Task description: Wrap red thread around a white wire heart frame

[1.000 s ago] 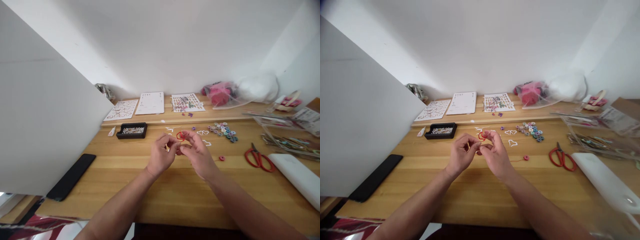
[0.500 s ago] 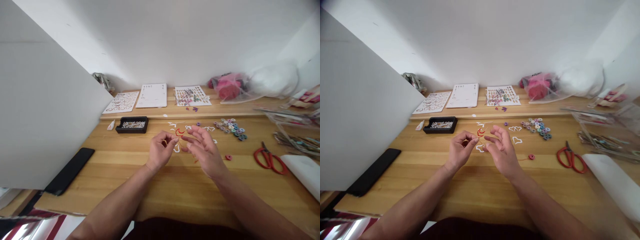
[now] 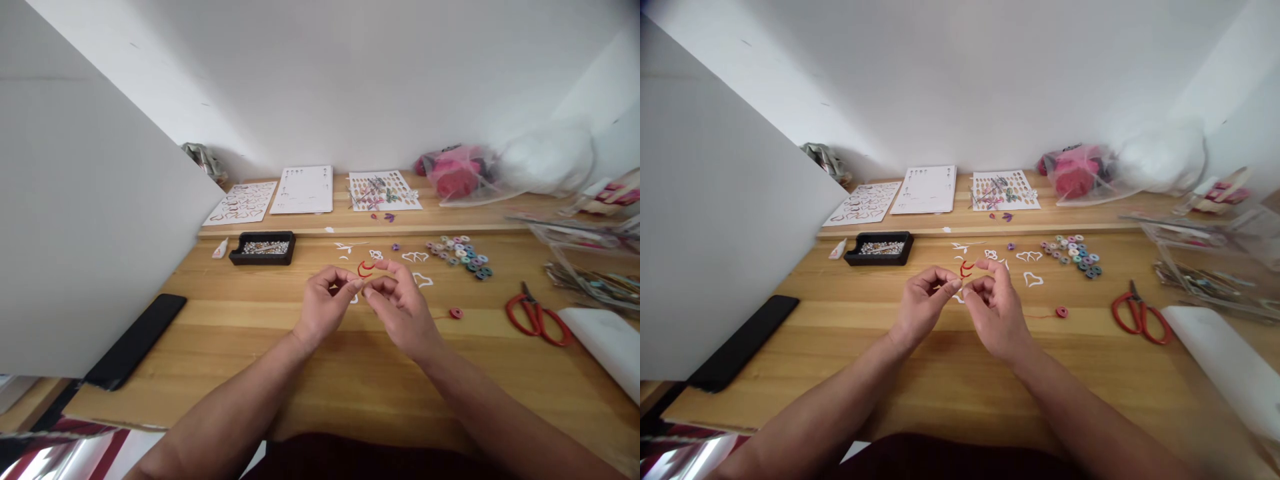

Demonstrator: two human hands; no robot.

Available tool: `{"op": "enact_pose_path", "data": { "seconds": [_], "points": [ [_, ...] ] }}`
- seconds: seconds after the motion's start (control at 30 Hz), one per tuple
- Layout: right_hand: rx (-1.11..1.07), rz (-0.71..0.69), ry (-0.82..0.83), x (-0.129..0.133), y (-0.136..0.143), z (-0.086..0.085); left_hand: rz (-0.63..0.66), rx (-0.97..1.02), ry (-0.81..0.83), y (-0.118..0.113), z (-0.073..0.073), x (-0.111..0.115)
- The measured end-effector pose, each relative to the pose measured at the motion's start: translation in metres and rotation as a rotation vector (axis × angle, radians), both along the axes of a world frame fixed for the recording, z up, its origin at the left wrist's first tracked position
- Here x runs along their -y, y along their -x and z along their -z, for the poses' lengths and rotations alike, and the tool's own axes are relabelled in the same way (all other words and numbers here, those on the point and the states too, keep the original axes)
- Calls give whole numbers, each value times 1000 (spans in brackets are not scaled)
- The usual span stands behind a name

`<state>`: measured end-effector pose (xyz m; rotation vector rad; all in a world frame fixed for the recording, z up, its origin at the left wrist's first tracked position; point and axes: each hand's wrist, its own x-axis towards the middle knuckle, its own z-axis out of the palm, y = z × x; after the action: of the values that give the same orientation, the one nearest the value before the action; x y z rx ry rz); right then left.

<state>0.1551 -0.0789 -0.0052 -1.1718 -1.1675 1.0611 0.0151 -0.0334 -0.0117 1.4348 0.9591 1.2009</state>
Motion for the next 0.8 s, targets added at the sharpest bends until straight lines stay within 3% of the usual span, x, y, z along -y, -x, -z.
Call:
{"op": "enact_pose_path", "data": {
  "seconds": [0.27, 0.6, 0.8],
  "points": [
    [134, 0, -38, -3, -5, -1, 194, 247, 339, -2, 8, -5],
    [62, 106, 33, -12, -14, 7, 277, 153, 265, 1, 0, -6],
    [24, 105, 74, -14, -15, 8, 216, 72, 230, 2, -2, -7]
  ]
}}
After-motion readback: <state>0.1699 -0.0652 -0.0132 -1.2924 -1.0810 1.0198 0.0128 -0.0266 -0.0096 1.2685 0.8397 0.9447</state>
